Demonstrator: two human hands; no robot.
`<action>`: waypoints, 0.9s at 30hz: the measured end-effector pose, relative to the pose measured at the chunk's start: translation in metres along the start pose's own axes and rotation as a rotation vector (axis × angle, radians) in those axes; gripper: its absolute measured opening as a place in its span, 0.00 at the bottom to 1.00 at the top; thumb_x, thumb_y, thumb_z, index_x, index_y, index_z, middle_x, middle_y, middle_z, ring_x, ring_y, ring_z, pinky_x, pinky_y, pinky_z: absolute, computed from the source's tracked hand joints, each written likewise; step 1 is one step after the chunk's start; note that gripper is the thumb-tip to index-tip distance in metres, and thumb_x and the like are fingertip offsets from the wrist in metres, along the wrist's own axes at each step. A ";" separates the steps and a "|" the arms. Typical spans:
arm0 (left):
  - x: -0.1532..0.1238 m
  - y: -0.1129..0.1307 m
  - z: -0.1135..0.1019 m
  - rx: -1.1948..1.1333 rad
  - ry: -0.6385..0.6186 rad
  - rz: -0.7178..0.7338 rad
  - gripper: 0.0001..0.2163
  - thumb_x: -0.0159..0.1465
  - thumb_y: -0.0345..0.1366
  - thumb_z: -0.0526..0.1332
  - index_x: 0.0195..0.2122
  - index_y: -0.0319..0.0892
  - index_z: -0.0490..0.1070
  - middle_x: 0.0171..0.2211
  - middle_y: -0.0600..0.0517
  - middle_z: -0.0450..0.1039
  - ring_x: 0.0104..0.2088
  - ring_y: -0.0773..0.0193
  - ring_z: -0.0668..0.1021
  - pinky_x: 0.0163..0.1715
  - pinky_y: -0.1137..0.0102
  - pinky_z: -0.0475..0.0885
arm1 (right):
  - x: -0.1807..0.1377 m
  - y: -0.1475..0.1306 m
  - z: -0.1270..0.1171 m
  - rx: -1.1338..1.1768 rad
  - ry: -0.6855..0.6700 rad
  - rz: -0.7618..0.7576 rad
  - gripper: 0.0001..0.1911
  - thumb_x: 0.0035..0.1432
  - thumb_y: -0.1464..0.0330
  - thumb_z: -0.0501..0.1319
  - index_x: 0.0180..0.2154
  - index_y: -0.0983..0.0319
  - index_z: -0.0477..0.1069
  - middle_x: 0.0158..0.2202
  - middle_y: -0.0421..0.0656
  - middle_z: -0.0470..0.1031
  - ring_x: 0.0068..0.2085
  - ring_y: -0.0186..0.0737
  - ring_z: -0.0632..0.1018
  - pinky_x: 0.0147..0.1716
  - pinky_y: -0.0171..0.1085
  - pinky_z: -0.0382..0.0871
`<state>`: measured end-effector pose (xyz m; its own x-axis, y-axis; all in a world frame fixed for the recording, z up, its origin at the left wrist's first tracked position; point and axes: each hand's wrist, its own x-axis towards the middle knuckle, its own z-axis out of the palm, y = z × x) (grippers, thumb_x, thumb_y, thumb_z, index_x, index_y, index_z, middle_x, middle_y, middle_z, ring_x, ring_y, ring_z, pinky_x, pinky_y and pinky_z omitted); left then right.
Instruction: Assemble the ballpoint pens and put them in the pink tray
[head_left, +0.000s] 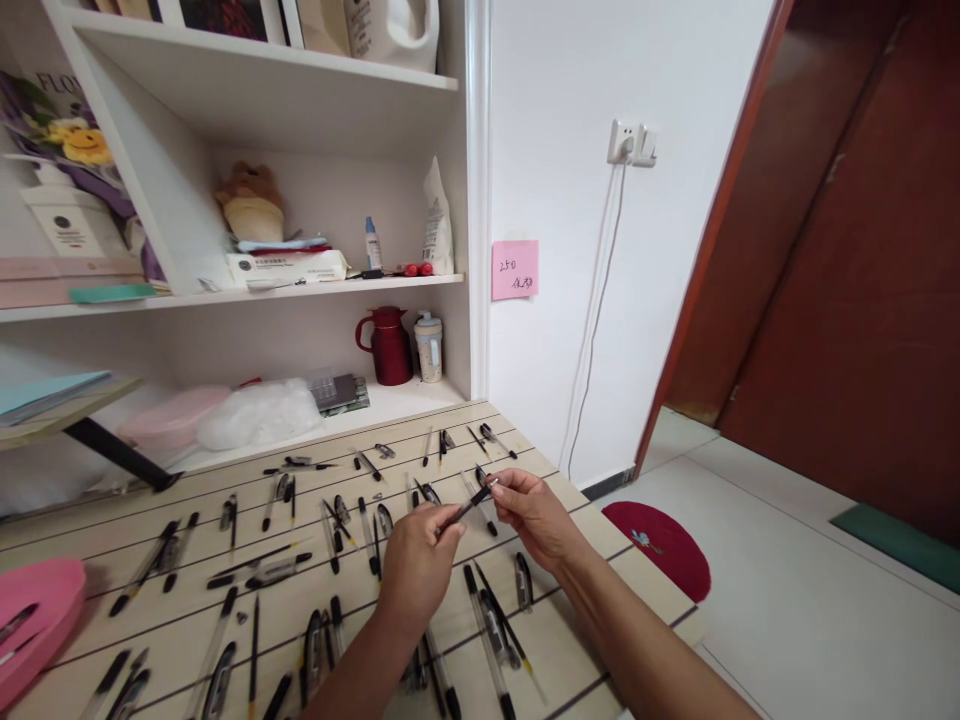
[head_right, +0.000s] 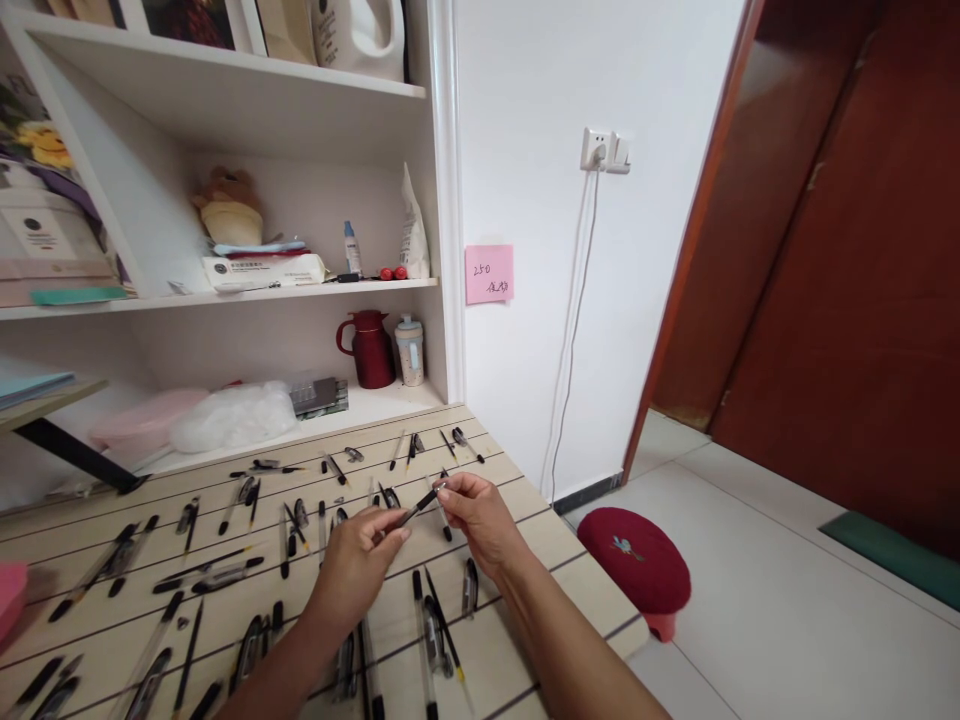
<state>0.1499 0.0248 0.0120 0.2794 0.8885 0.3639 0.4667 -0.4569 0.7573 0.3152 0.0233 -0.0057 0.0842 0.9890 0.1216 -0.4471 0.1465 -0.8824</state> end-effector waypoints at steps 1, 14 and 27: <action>-0.001 0.001 -0.001 0.025 0.004 0.014 0.10 0.53 0.33 0.57 0.34 0.43 0.77 0.32 0.49 0.76 0.34 0.59 0.75 0.36 0.68 0.67 | 0.000 0.001 0.000 -0.002 -0.005 -0.005 0.11 0.36 0.65 0.68 0.23 0.62 0.69 0.16 0.34 0.61 0.19 0.27 0.58 0.19 0.31 0.47; 0.005 0.004 -0.005 -0.324 0.011 -0.308 0.16 0.49 0.38 0.60 0.38 0.35 0.74 0.28 0.50 0.75 0.18 0.69 0.69 0.17 0.75 0.65 | -0.028 -0.019 -0.011 -1.153 -0.171 -0.097 0.06 0.46 0.65 0.59 0.25 0.60 0.70 0.25 0.41 0.72 0.27 0.37 0.69 0.26 0.34 0.56; -0.009 0.004 -0.021 -0.252 -0.068 -0.243 0.15 0.50 0.39 0.59 0.37 0.38 0.76 0.26 0.49 0.77 0.25 0.61 0.75 0.20 0.73 0.66 | -0.024 -0.010 -0.013 -0.925 0.125 -0.057 0.02 0.46 0.71 0.55 0.25 0.62 0.66 0.18 0.38 0.66 0.22 0.33 0.65 0.23 0.34 0.55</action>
<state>0.1320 0.0160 0.0231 0.2452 0.9612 0.1261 0.3072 -0.2004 0.9303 0.3290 -0.0026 -0.0059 0.2036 0.9636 0.1733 0.4424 0.0673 -0.8943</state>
